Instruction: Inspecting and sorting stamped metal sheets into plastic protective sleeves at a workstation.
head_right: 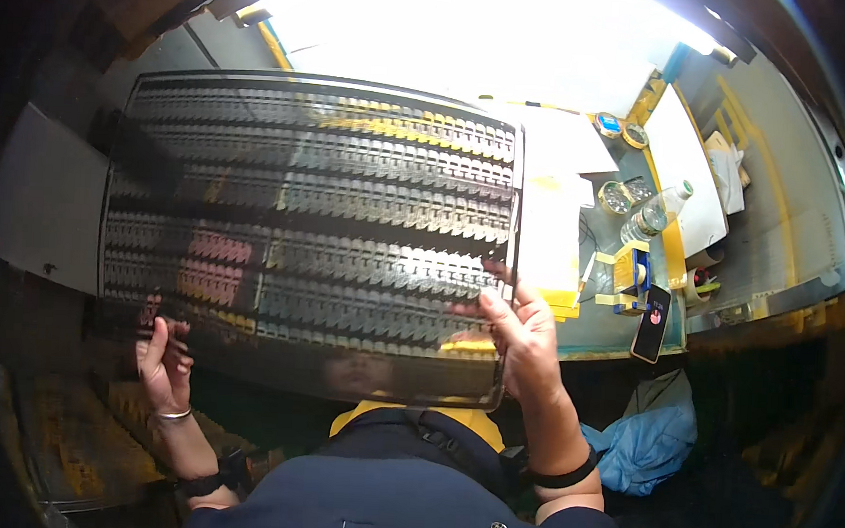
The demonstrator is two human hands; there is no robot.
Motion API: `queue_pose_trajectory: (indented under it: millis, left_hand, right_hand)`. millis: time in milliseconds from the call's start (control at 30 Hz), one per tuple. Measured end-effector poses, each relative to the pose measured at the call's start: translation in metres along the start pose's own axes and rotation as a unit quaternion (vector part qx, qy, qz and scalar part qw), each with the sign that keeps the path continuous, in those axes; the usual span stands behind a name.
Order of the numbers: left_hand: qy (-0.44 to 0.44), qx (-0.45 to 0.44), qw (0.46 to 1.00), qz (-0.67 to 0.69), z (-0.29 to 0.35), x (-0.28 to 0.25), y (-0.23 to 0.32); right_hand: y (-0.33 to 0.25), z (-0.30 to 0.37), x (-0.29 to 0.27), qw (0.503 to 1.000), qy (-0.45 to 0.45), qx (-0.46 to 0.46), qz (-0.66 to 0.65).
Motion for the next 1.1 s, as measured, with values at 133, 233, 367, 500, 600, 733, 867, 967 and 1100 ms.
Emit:
queue_pose_trajectory:
  millis: [133, 233, 367, 500, 600, 733, 867, 967, 1100]
  left_hand:
    - [-0.010, 0.006, 1.000, 0.016, 0.002, 0.016, 0.002]
    - [-0.023, 0.010, 0.999, 0.023, 0.002, 0.019, 0.001]
    - [-0.054, 0.003, 0.999, -0.004, 0.005, 0.026, 0.001]
    - [-0.067, 0.002, 0.998, 0.000, 0.019, 0.042, 0.006]
    - [-0.087, 0.032, 0.996, 0.015, 0.013, 0.048, 0.010]
    - [-0.113, 0.048, 0.991, 0.048, 0.012, 0.036, 0.021]
    - [-0.179, 0.018, 0.983, 0.032, 0.017, 0.027, 0.023]
    - [-0.249, 0.046, 0.967, 0.023, 0.022, 0.033, 0.029]
    - [-0.298, 0.053, 0.952, 0.055, 0.023, 0.044, 0.030]
  right_hand:
    - [-0.002, 0.001, -0.007, 0.999, -0.031, 0.039, 0.016]
    - [-0.004, 0.000, -0.007, 1.000, 0.009, 0.012, 0.018]
    - [-0.006, 0.001, -0.012, 0.997, 0.022, 0.016, 0.072]
    - [-0.001, -0.005, -0.032, 0.991, 0.055, -0.001, 0.122]
    - [0.005, -0.012, -0.065, 0.993, 0.066, -0.027, 0.099]
    - [0.028, -0.014, -0.114, 0.997, 0.066, -0.044, 0.016]
    - [0.038, -0.014, -0.118, 0.997, 0.073, -0.032, 0.003]
    - [0.056, -0.016, -0.140, 0.999, 0.014, -0.030, -0.011]
    - [0.050, -0.013, -0.122, 0.997, 0.072, -0.005, -0.003]
Point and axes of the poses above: each hand's wrist, its own z-axis away from the middle knuckle, its own x-axis out of the palm, y = z × x, the point moved 6 cm from there along -z, towards the middle knuckle, and after that the axes turned 9 degrees about z, right-handed, at the moved point
